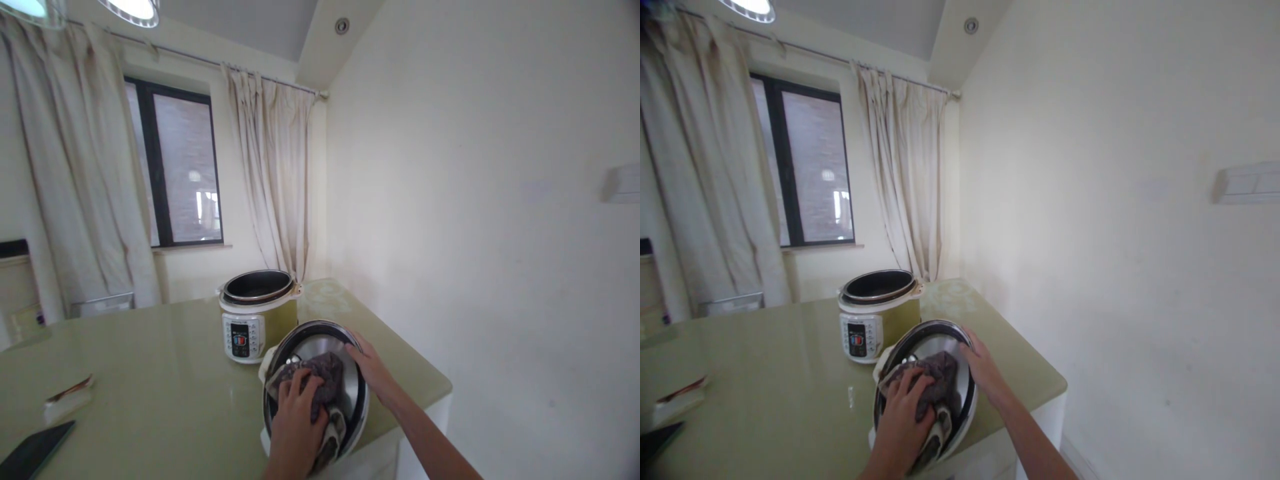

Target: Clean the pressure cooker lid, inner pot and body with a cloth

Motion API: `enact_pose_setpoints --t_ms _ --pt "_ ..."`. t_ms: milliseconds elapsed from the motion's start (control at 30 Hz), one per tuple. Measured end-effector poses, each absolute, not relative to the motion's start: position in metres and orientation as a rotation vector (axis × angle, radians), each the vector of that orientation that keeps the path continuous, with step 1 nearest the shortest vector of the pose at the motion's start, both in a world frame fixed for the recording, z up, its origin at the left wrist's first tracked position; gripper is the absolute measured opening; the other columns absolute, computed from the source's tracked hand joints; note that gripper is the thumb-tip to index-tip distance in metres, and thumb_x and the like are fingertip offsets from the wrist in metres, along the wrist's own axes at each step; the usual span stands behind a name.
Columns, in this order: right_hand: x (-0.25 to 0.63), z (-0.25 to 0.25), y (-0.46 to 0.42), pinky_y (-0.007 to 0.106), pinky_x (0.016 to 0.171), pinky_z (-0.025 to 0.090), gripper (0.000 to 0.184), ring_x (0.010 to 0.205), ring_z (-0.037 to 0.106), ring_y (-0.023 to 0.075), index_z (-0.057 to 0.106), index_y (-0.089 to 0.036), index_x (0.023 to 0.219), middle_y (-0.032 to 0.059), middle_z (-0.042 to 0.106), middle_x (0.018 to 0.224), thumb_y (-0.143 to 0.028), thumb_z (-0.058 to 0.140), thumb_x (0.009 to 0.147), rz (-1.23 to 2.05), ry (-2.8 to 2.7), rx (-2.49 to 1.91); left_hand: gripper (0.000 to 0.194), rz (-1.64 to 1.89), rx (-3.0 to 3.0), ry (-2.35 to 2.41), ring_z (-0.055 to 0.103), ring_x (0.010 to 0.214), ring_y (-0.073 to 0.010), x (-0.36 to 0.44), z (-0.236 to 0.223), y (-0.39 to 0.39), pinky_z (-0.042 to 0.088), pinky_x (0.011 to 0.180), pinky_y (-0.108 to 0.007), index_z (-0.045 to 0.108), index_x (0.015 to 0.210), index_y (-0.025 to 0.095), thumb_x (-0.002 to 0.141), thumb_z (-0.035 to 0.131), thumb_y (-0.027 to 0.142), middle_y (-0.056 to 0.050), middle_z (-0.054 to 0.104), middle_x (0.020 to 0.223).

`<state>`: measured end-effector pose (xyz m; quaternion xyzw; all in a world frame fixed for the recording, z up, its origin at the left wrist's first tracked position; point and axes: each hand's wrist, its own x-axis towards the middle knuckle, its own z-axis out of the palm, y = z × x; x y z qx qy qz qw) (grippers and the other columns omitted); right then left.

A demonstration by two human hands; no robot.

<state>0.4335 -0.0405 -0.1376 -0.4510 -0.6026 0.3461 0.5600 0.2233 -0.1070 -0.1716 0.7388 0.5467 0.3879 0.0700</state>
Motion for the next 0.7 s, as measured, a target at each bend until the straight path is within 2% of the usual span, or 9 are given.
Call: enact_pose_setpoints --t_ms 100,200,333,433,533,600,700 --pt "0.422 -0.147 -0.047 0.054 0.130 0.027 0.069 0.147 0.051 0.0315 0.067 -0.023 0.141 0.0110 0.062 0.153 -0.071 0.062 0.092 0.841 -1.491 -1.021 0.044 1.301 2.146 1.533 0.063 0.123 -0.0302 0.224 -0.160 -0.111 0.050 0.110 -0.049 0.076 0.120 0.027 0.080 0.062 0.015 -0.010 0.069 0.133" --pt "0.404 -0.154 -0.048 0.050 0.131 0.027 0.068 0.148 0.050 0.0297 0.062 -0.023 0.148 0.0108 0.060 0.156 -0.068 0.054 0.098 0.803 -1.549 -0.969 0.046 1.425 2.091 1.501 0.060 0.130 -0.0297 0.227 -0.148 -0.104 0.045 0.116 -0.050 0.070 0.134 0.022 0.090 0.059 0.023 -0.012 0.066 0.140" --pt "0.390 -0.171 -0.045 0.050 0.130 0.029 0.064 0.152 0.047 0.0309 0.050 -0.021 0.160 0.0133 0.052 0.162 -0.050 0.044 0.103 0.661 -1.637 -1.035 0.058 1.250 2.184 1.659 0.049 0.147 -0.0343 0.221 -0.150 -0.097 0.034 0.124 -0.060 0.057 0.154 0.024 0.097 0.056 0.032 -0.011 0.061 0.155" --pt "0.387 -0.180 -0.051 0.054 0.129 0.031 0.068 0.152 0.045 0.0307 0.044 -0.024 0.164 0.0123 0.052 0.162 -0.030 0.045 0.096 0.469 -1.781 -1.129 0.069 1.177 2.273 1.781 0.039 0.156 -0.0376 0.204 -0.153 -0.103 0.026 0.126 -0.066 0.045 0.163 0.030 0.097 0.060 0.044 -0.010 0.052 0.165" --pt "0.384 -0.179 -0.066 0.054 0.129 0.030 0.079 0.154 0.040 0.0300 0.047 -0.030 0.163 0.0101 0.048 0.165 -0.014 0.049 0.085 0.223 -1.976 -1.218 0.064 1.431 2.332 1.912 0.040 0.157 -0.0339 0.179 -0.151 -0.114 0.020 0.130 -0.061 0.048 0.162 0.030 0.101 0.056 0.048 -0.011 0.050 0.167" --pt "0.381 -0.171 -0.076 0.052 0.128 0.030 0.080 0.153 0.041 0.0295 0.052 -0.033 0.159 0.0095 0.047 0.164 -0.009 0.050 0.083 0.111 -2.102 -1.252 0.059 1.635 2.225 2.040 0.042 0.155 -0.0340 0.159 -0.154 -0.119 0.021 0.131 -0.060 0.053 0.158 0.024 0.103 0.052 0.046 -0.014 0.051 0.165" --pt "0.380 -0.153 -0.083 0.046 0.126 0.034 0.083 0.147 0.048 0.0275 0.053 -0.031 0.159 0.0104 0.055 0.158 -0.005 0.051 0.080 0.158 -2.295 -1.203 0.063 1.741 1.819 2.148 0.048 0.150 -0.0377 0.130 -0.169 -0.115 0.037 0.123 -0.060 0.051 0.156 0.012 0.102 0.047 0.046 -0.024 0.054 0.158"
